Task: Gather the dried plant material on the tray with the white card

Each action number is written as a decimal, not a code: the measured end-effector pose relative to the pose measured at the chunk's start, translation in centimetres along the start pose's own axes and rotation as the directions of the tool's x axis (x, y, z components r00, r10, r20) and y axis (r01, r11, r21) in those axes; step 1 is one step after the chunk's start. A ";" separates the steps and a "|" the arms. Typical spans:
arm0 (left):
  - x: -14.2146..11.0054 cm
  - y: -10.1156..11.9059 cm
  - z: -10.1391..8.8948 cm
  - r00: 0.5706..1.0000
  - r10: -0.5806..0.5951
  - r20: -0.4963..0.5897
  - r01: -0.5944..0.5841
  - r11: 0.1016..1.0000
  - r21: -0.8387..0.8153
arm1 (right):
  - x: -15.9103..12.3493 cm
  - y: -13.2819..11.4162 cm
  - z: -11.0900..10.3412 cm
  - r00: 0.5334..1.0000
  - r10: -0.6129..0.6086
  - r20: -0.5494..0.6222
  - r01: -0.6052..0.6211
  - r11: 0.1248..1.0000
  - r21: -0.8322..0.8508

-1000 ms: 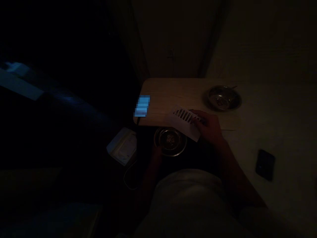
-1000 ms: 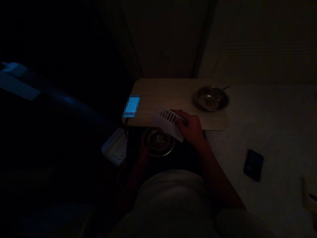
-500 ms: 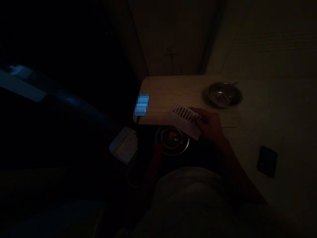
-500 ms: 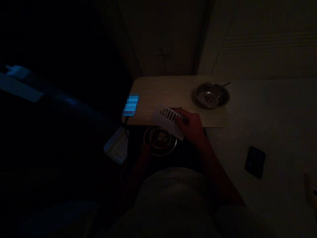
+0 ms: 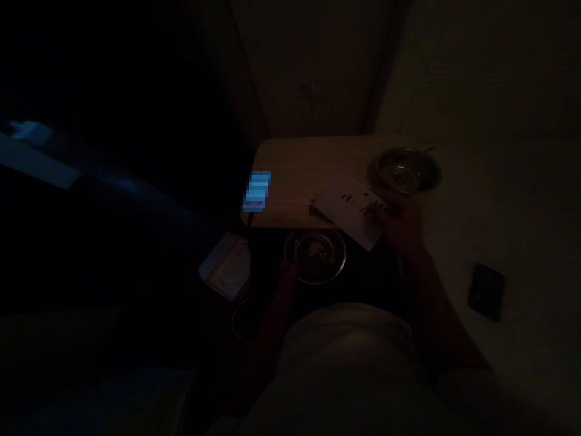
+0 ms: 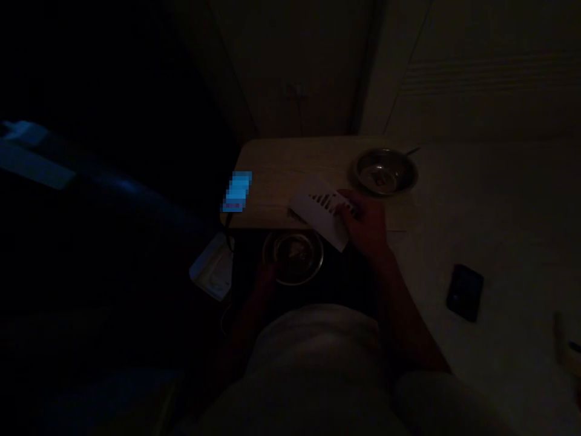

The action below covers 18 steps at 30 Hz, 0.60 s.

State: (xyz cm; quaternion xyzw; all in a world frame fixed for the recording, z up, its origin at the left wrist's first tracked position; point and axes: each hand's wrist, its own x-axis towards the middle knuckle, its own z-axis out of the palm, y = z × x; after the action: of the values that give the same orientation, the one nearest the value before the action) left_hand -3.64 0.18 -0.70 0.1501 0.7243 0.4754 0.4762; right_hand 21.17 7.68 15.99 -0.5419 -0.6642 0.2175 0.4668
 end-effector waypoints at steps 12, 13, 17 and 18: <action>-1.2 1.1 0.1 0.991 0.082 0.101 -0.082 0.997 -0.010 | 0.8 1.3 -1.8 0.982 0.036 -0.183 -0.028 0.998 0.051; -1.2 1.1 0.1 0.991 0.088 0.101 -0.088 0.996 -0.007 | 0.8 1.3 -2.0 0.980 0.047 -0.191 -0.036 0.998 0.061; -1.2 1.1 0.2 0.996 0.066 0.054 -0.065 0.998 -0.016 | 0.8 1.2 -2.5 0.973 0.088 -0.215 -0.071 0.994 0.089; -1.1 1.1 0.2 0.996 0.064 0.063 -0.061 0.997 -0.044 | 0.8 1.2 -2.6 0.968 0.103 -0.229 -0.081 0.992 0.101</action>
State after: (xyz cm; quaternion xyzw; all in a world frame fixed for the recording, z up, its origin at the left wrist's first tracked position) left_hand -3.19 0.08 0.76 0.1778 0.6934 0.5002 0.4873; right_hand 24.07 8.25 16.58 -0.5722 -0.5681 0.2036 0.5554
